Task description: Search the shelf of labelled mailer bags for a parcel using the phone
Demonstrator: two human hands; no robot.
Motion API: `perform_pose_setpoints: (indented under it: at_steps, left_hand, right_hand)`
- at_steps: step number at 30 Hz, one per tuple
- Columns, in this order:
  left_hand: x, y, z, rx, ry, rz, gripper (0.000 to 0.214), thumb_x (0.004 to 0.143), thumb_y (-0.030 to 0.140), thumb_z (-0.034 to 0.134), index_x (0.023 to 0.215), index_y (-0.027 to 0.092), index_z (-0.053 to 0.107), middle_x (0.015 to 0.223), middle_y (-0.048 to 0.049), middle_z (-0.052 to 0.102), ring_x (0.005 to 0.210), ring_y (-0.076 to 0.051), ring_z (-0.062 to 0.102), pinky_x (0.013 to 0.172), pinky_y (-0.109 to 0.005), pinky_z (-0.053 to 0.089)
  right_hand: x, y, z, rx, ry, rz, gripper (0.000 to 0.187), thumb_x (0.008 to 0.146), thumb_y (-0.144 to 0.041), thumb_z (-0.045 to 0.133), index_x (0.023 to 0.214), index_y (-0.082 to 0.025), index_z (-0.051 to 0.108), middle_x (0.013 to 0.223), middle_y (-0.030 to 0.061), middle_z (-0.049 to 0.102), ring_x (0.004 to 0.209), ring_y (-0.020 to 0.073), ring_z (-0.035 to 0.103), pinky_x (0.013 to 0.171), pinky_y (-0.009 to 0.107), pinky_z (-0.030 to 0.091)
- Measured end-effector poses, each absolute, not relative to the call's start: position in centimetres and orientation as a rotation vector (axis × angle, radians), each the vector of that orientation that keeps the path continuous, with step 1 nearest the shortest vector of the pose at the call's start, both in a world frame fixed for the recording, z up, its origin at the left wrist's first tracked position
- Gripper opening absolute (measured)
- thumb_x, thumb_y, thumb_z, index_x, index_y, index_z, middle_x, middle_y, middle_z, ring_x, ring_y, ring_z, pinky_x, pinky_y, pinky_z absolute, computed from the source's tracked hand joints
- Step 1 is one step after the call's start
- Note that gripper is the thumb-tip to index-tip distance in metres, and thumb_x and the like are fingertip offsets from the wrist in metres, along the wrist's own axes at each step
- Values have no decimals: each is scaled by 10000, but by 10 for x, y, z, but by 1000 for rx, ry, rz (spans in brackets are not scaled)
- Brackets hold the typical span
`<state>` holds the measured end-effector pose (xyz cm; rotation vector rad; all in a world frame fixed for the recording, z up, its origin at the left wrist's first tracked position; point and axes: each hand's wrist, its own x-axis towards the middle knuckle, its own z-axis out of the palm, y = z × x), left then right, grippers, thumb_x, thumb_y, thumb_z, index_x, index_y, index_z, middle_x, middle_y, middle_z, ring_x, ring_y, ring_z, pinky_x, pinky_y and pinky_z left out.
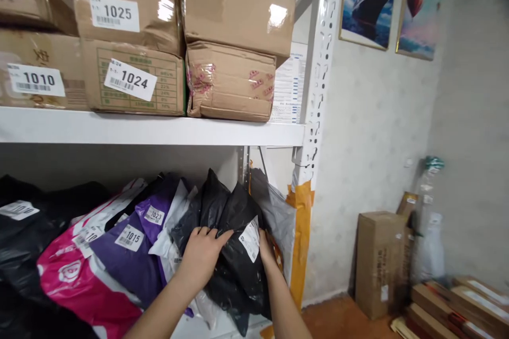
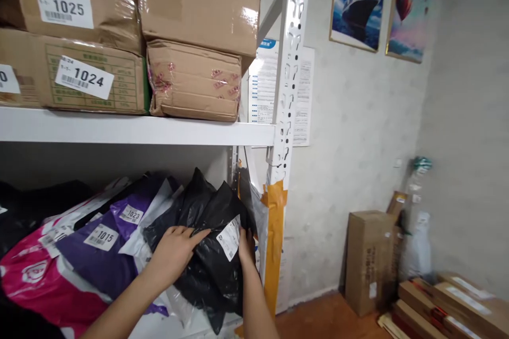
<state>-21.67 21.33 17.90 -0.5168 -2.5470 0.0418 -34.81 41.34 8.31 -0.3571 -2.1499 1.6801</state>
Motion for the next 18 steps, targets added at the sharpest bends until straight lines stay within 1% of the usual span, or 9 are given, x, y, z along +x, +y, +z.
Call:
perform_pose_setpoints:
  at_steps: [3, 6, 9, 11, 12, 13, 14, 16, 18]
  left_hand:
    - [-234, 202, 181, -591, -2523, -178, 612, 744, -43, 339, 1167, 296, 624, 880, -45, 713, 906, -211, 611, 802, -325, 495]
    - [-239, 191, 187, -564, -2451, -419, 635, 728, -67, 279, 1145, 263, 626, 950, -33, 700, 948, -161, 598, 854, -260, 475]
    - [-227, 192, 194, -257, -2366, -395, 568, 813, 25, 296, 1328, 179, 479, 1012, -100, 664, 947, -197, 619, 862, -313, 486]
    - [-216, 202, 195, 0, -2401, -233, 532, 887, 184, 332, 1405, 63, 345, 990, -176, 650, 876, -274, 651, 776, -394, 514]
    - [-211, 207, 193, 64, -2477, -156, 555, 898, 203, 320, 1417, 9, 290, 945, -198, 659, 825, -299, 667, 722, -415, 521]
    - [-209, 213, 192, 75, -2575, -100, 561, 893, 161, 294, 1421, -25, 251, 898, -207, 672, 785, -306, 681, 678, -413, 524]
    - [-208, 218, 191, 33, -2675, -58, 564, 869, 81, 261, 1419, -39, 238, 851, -200, 687, 756, -296, 692, 647, -394, 525]
    - [-212, 222, 193, -102, -2790, 12, 617, 794, -45, 226, 1405, -7, 300, 827, -180, 709, 763, -269, 703, 648, -362, 527]
    - [-223, 219, 205, -183, -2773, 56, 563, 818, -14, 243, 1340, 63, 438, 922, -181, 710, 843, -279, 698, 684, -371, 528]
  right_hand:
    - [-341, 413, 85, -397, -2133, 1751, 464, 912, -434, 482, 1245, -114, 523, 1341, 168, 536, 1244, 271, 495, 1042, 499, 385]
    - [-332, 411, 85, -334, -2082, 1780, 525, 903, -487, 468, 1288, -130, 490, 1392, 153, 495, 1294, 259, 444, 1074, 474, 353]
    - [-326, 410, 83, -332, -2050, 1794, 529, 901, -488, 470, 1286, -126, 483, 1376, 159, 505, 1288, 263, 447, 1075, 476, 350]
    - [-326, 411, 83, -376, -2040, 1799, 497, 898, -475, 486, 1243, -119, 511, 1313, 165, 553, 1235, 269, 496, 1047, 482, 380]
    - [-327, 412, 83, -396, -2034, 1800, 468, 898, -464, 492, 1215, -121, 529, 1274, 158, 580, 1199, 266, 524, 1027, 476, 402]
    - [-328, 413, 83, -412, -2027, 1800, 437, 899, -453, 497, 1186, -128, 547, 1237, 148, 602, 1163, 259, 548, 1008, 467, 421]
    - [-329, 414, 84, -422, -2019, 1798, 410, 900, -441, 501, 1164, -132, 560, 1210, 138, 617, 1136, 252, 564, 996, 459, 433]
    - [-331, 413, 84, -427, -1998, 1786, 387, 904, -422, 506, 1165, -141, 557, 1213, 124, 615, 1138, 245, 561, 999, 455, 432]
    - [-332, 410, 82, -426, -1979, 1766, 389, 905, -404, 513, 1193, -142, 538, 1249, 122, 593, 1179, 248, 533, 1024, 466, 411]
